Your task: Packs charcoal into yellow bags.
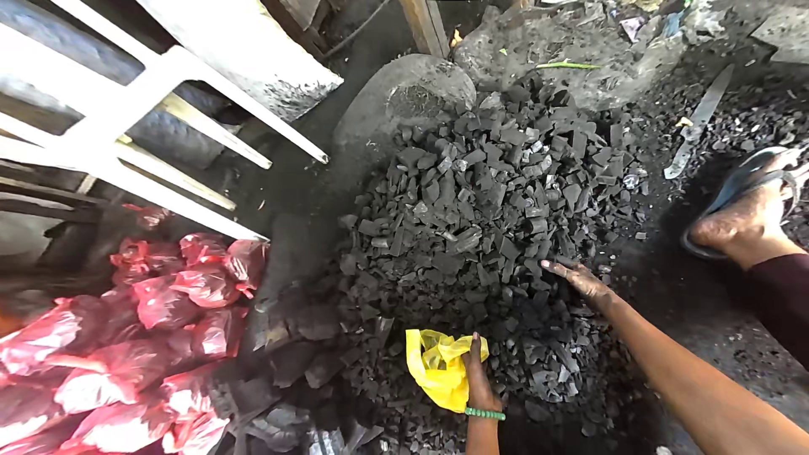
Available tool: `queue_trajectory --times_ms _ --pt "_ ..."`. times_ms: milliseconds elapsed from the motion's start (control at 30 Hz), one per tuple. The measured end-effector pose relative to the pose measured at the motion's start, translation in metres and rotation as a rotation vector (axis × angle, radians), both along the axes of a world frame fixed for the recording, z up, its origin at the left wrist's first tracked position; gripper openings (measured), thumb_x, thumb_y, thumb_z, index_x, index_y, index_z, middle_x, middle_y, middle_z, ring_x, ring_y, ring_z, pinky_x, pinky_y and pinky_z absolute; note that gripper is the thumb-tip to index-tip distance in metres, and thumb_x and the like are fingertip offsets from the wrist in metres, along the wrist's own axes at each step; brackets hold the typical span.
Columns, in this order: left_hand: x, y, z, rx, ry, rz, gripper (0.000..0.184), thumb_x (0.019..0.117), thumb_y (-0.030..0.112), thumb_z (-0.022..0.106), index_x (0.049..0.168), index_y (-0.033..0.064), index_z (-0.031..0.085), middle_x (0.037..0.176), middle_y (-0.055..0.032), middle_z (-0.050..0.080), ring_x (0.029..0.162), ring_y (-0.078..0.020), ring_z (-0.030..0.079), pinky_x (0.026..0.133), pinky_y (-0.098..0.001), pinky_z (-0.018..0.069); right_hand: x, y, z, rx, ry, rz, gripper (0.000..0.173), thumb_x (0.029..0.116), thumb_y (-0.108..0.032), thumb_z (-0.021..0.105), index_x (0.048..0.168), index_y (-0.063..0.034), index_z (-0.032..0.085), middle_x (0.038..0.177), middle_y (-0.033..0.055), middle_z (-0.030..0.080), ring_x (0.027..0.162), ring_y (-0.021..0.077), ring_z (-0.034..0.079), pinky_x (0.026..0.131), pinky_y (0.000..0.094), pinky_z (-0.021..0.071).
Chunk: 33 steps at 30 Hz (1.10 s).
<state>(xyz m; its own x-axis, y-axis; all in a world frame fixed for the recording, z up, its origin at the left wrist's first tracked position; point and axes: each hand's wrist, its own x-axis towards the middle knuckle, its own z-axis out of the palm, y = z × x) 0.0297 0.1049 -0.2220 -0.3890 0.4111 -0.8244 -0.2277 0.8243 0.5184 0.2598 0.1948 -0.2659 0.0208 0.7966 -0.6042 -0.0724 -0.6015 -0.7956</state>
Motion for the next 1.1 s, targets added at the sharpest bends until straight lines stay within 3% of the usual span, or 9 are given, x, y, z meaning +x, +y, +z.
queue_trajectory --times_ms 100,300,433,500,633,733,833,967,1100 --pt "-0.001 0.001 0.002 -0.023 -0.006 -0.018 0.07 0.1043 0.053 0.048 0.161 0.0162 0.026 0.157 -0.0242 0.037 0.136 -0.0436 0.041 0.095 -0.0692 0.0413 -0.021 0.01 -0.008 0.025 -0.005 -0.047 0.067 0.1005 -0.033 0.067 0.156 -0.0084 0.038 0.149 0.0189 0.053 0.136 0.0284 0.052 0.115 0.0504 0.04" --pt "0.0 0.003 0.0 -0.024 -0.015 -0.043 0.07 0.104 0.053 0.049 0.161 0.0196 0.026 0.154 -0.0238 0.041 0.132 -0.0423 0.045 0.092 -0.0661 0.0444 -0.027 0.005 -0.001 -0.013 -0.202 0.139 0.064 0.0946 -0.039 0.074 0.144 -0.0043 0.055 0.143 0.0263 0.056 0.136 0.0427 0.05 0.113 0.0639 0.0353" --pt "0.0 -0.002 -0.003 0.03 0.029 -0.101 0.066 0.105 0.049 0.05 0.159 0.016 0.031 0.154 -0.0234 0.041 0.133 -0.041 0.045 0.096 -0.0648 0.0439 -0.038 -0.008 0.008 0.033 -0.193 0.297 0.063 0.0905 -0.036 0.08 0.141 -0.0047 0.059 0.138 0.0242 0.061 0.131 0.0396 0.055 0.112 0.061 0.0399" --pt "0.002 -0.007 -0.006 0.088 0.04 -0.127 0.065 0.1061 0.046 0.05 0.16 0.0138 0.031 0.159 -0.0212 0.036 0.141 -0.0389 0.039 0.105 -0.0641 0.0392 -0.049 -0.018 0.012 0.017 -0.209 0.366 0.069 0.0871 -0.038 0.083 0.142 -0.0048 0.057 0.143 0.0256 0.055 0.134 0.0403 0.052 0.113 0.0594 0.0392" --pt "0.002 -0.012 -0.005 0.065 0.033 -0.117 0.07 0.1067 0.048 0.047 0.161 0.011 0.023 0.159 -0.024 0.034 0.14 -0.0396 0.039 0.104 -0.0635 0.0395 -0.059 -0.037 0.019 0.009 -0.246 0.433 0.08 0.0844 -0.041 0.084 0.15 -0.0102 0.051 0.164 0.0263 0.028 0.149 0.0417 0.033 0.117 0.0583 0.0333" --pt "0.003 -0.013 -0.007 0.097 0.014 -0.096 0.072 0.1071 0.046 0.047 0.162 0.0093 0.02 0.162 -0.0223 0.031 0.146 -0.0374 0.035 0.113 -0.0607 0.0348 -0.07 -0.05 0.031 0.094 -0.291 0.491 0.065 0.0835 -0.042 0.085 0.138 -0.0117 0.065 0.164 0.022 0.031 0.146 0.04 0.038 0.114 0.0586 0.0385" --pt "0.003 -0.015 -0.004 0.107 0.007 -0.08 0.071 0.1077 0.046 0.045 0.163 0.0093 0.02 0.164 -0.0205 0.029 0.148 -0.0354 0.032 0.115 -0.0593 0.0316 -0.075 -0.057 0.045 0.121 -0.317 0.565 0.062 0.0855 -0.043 0.083 0.136 -0.0115 0.066 0.165 0.0201 0.03 0.144 0.0392 0.042 0.112 0.0575 0.0405" --pt "0.01 -0.016 0.002 0.138 -0.037 -0.04 0.072 0.1075 0.044 0.047 0.163 0.0094 0.018 0.163 -0.021 0.031 0.147 -0.0353 0.034 0.115 -0.0573 0.0328 -0.071 -0.071 0.042 0.17 -0.172 0.439 0.06 0.0839 -0.033 0.085 0.135 -0.0072 0.066 0.164 0.0187 0.032 0.149 0.0339 0.035 0.117 0.0533 0.0348" --pt "0.027 -0.015 0.01 0.198 -0.038 -0.047 0.07 0.1065 0.04 0.052 0.162 0.0086 0.023 0.162 -0.021 0.033 0.145 -0.0346 0.036 0.114 -0.0567 0.0336 -0.067 -0.087 0.036 0.127 0.077 0.142 0.048 0.0843 -0.014 0.08 0.129 -0.0045 0.066 0.155 0.0208 0.041 0.14 0.0296 0.044 0.113 0.0454 0.0414"
